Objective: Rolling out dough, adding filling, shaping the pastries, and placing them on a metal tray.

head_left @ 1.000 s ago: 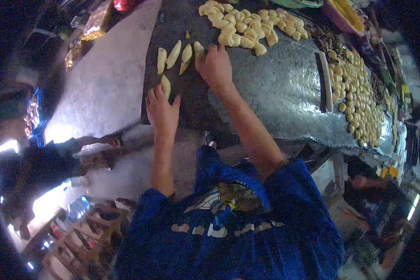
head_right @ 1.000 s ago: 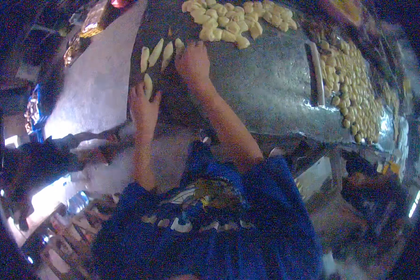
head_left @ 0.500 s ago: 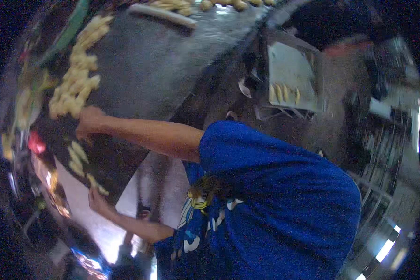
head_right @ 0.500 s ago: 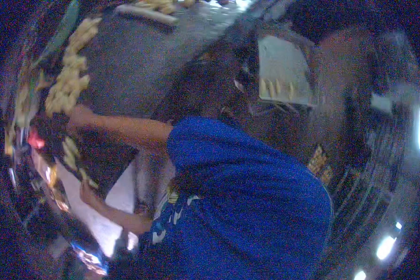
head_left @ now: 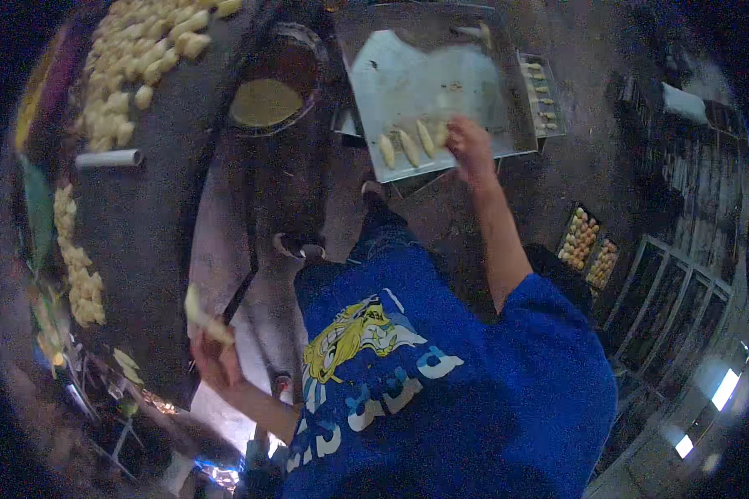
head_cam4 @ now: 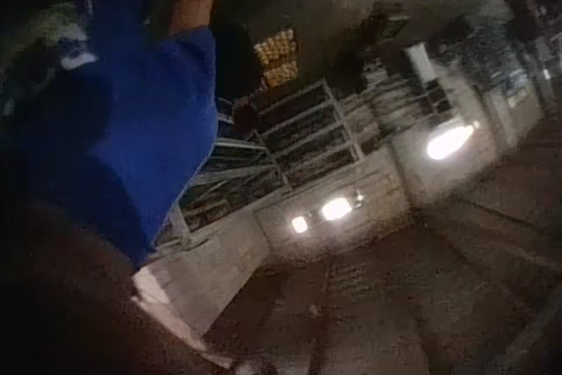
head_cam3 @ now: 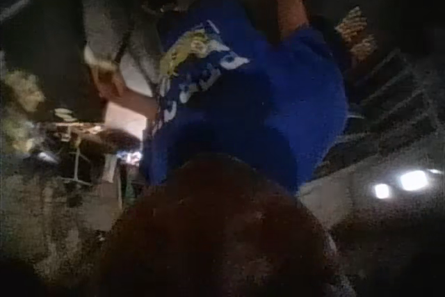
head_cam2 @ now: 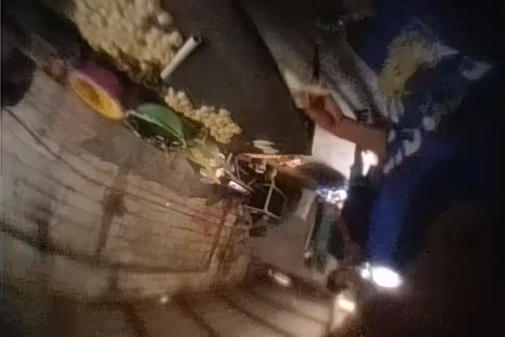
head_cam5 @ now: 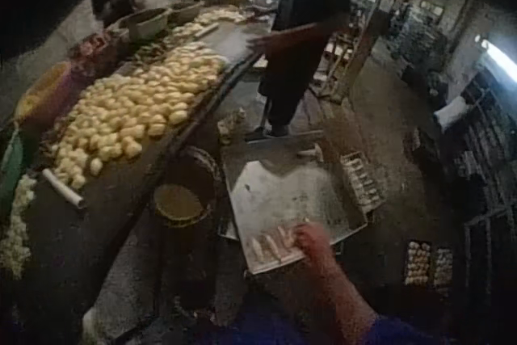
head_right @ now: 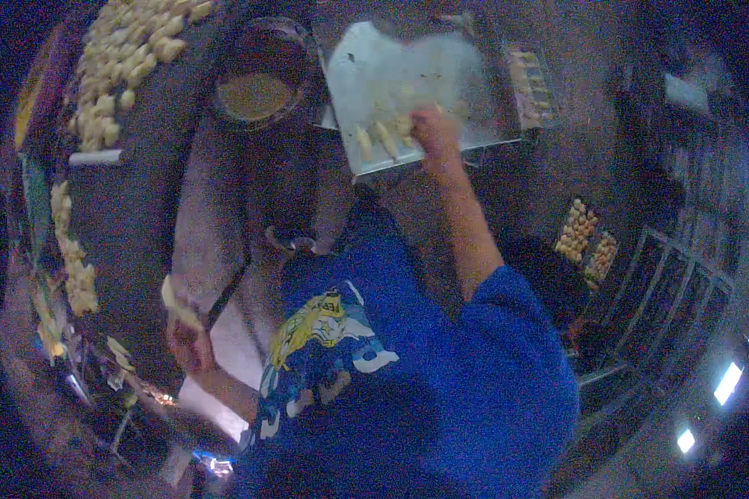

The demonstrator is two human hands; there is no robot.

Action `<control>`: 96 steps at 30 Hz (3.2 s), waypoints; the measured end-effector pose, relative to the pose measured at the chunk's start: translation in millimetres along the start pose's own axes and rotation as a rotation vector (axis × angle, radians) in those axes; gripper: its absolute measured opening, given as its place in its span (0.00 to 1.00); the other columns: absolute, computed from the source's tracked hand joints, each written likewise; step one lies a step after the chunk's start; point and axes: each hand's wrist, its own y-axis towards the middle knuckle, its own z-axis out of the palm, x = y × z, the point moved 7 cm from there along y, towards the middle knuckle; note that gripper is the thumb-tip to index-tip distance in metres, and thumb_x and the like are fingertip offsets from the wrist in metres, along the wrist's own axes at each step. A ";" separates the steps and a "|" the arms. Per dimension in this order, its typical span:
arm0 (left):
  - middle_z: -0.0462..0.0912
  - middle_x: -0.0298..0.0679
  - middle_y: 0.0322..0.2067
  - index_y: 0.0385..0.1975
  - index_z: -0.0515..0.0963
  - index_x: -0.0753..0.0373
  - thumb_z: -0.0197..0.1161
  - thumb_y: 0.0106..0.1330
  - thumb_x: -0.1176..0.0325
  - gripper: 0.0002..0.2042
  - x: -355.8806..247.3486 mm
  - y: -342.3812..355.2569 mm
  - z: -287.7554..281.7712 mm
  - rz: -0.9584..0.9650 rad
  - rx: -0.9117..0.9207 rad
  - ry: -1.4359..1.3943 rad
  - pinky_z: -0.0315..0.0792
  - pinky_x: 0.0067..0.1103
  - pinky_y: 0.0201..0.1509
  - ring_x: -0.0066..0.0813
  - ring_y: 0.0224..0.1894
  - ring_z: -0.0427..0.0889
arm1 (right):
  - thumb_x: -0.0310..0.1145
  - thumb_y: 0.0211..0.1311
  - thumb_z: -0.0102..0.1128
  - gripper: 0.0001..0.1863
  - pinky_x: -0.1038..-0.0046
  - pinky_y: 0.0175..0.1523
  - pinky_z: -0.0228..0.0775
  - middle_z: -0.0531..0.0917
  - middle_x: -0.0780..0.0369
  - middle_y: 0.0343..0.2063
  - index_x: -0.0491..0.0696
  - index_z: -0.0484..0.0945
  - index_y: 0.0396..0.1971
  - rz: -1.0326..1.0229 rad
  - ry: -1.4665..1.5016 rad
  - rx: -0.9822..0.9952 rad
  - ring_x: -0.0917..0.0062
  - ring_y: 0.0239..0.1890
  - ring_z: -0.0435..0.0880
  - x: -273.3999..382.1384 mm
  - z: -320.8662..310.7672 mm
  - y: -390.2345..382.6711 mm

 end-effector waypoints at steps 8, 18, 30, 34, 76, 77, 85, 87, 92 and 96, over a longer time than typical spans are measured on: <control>0.79 0.48 0.46 0.56 0.67 0.68 0.58 0.63 0.68 0.22 109.9 22.1 205.1 -0.111 0.574 0.313 0.76 0.28 0.47 0.37 0.45 0.81 | 0.32 0.54 0.64 0.12 0.70 0.40 0.73 0.84 0.58 0.33 0.44 0.81 0.37 -0.037 -0.191 -0.552 0.70 0.32 0.81 -75.8 -80.1 12.4; 0.80 0.43 0.45 0.52 0.72 0.67 0.57 0.65 0.67 0.17 209.1 80.3 269.3 -0.514 0.563 0.415 0.74 0.24 0.47 0.32 0.46 0.81 | 0.36 0.58 0.63 0.16 0.70 0.48 0.72 0.82 0.52 0.39 0.42 0.78 0.43 0.014 -0.667 -0.433 0.66 0.40 0.82 -78.6 53.6 -32.2; 0.77 0.44 0.54 0.52 0.75 0.65 0.55 0.68 0.63 0.17 153.8 45.7 338.5 0.176 0.961 0.694 0.67 0.28 0.59 0.33 0.56 0.74 | 0.32 0.59 0.64 0.16 0.74 0.47 0.71 0.83 0.59 0.38 0.40 0.78 0.45 -0.056 -0.371 -0.538 0.77 0.40 0.81 108.0 95.7 -53.0; 0.79 0.46 0.49 0.50 0.76 0.65 0.56 0.68 0.62 0.16 108.8 69.1 293.9 0.328 0.934 0.761 0.67 0.28 0.58 0.35 0.52 0.77 | 0.33 0.57 0.65 0.15 0.69 0.45 0.72 0.83 0.57 0.35 0.40 0.79 0.41 -0.289 -0.421 -0.781 0.67 0.37 0.82 96.4 57.9 -37.3; 0.80 0.40 0.46 0.50 0.75 0.65 0.51 0.72 0.70 0.12 25.6 114.5 -136.8 -0.094 0.167 0.655 0.72 0.17 0.44 0.22 0.43 0.80 | 0.35 0.47 0.66 0.24 0.58 0.50 0.72 0.76 0.44 0.44 0.38 0.73 0.42 -0.016 -0.717 -0.120 0.50 0.45 0.77 -30.9 320.9 -55.6; 0.80 0.40 0.46 0.50 0.75 0.65 0.52 0.71 0.69 0.12 21.4 113.5 -137.8 -0.078 0.177 0.655 0.73 0.18 0.46 0.23 0.43 0.80 | 0.35 0.47 0.66 0.24 0.58 0.50 0.72 0.76 0.44 0.44 0.38 0.73 0.42 -0.027 -0.713 -0.100 0.50 0.45 0.77 -34.5 319.8 -56.2; 0.81 0.40 0.45 0.48 0.76 0.66 0.57 0.68 0.69 0.12 -56.1 71.0 -126.7 0.116 -0.019 0.743 0.73 0.22 0.49 0.27 0.46 0.80 | 0.49 0.57 0.62 0.28 0.59 0.55 0.66 0.79 0.49 0.45 0.42 0.75 0.49 0.001 -0.861 -0.186 0.54 0.49 0.76 4.0 283.6 -60.2; 0.81 0.41 0.45 0.47 0.76 0.66 0.57 0.68 0.69 0.12 -100.7 51.2 -145.9 0.221 -0.176 0.755 0.73 0.21 0.49 0.28 0.45 0.80 | 0.39 0.59 0.63 0.23 0.65 0.52 0.71 0.80 0.52 0.43 0.39 0.75 0.49 -0.190 -0.693 -0.099 0.63 0.45 0.80 70.0 295.4 -70.4; 0.82 0.43 0.40 0.44 0.79 0.63 0.60 0.63 0.72 0.10 -232.5 25.5 -263.6 0.677 -0.673 0.929 0.74 0.26 0.46 0.32 0.40 0.81 | 0.27 0.62 0.60 0.15 0.75 0.51 0.71 0.81 0.58 0.42 0.40 0.75 0.48 -0.211 -0.179 0.211 0.76 0.45 0.79 243.2 435.4 -125.8; 0.81 0.45 0.36 0.42 0.79 0.64 0.64 0.58 0.69 0.12 -298.3 65.4 -397.0 0.666 -1.028 0.981 0.73 0.31 0.45 0.41 0.39 0.81 | 0.26 0.63 0.59 0.15 0.77 0.49 0.71 0.81 0.62 0.41 0.42 0.75 0.49 -0.313 0.214 0.793 0.78 0.45 0.79 355.1 631.9 -210.2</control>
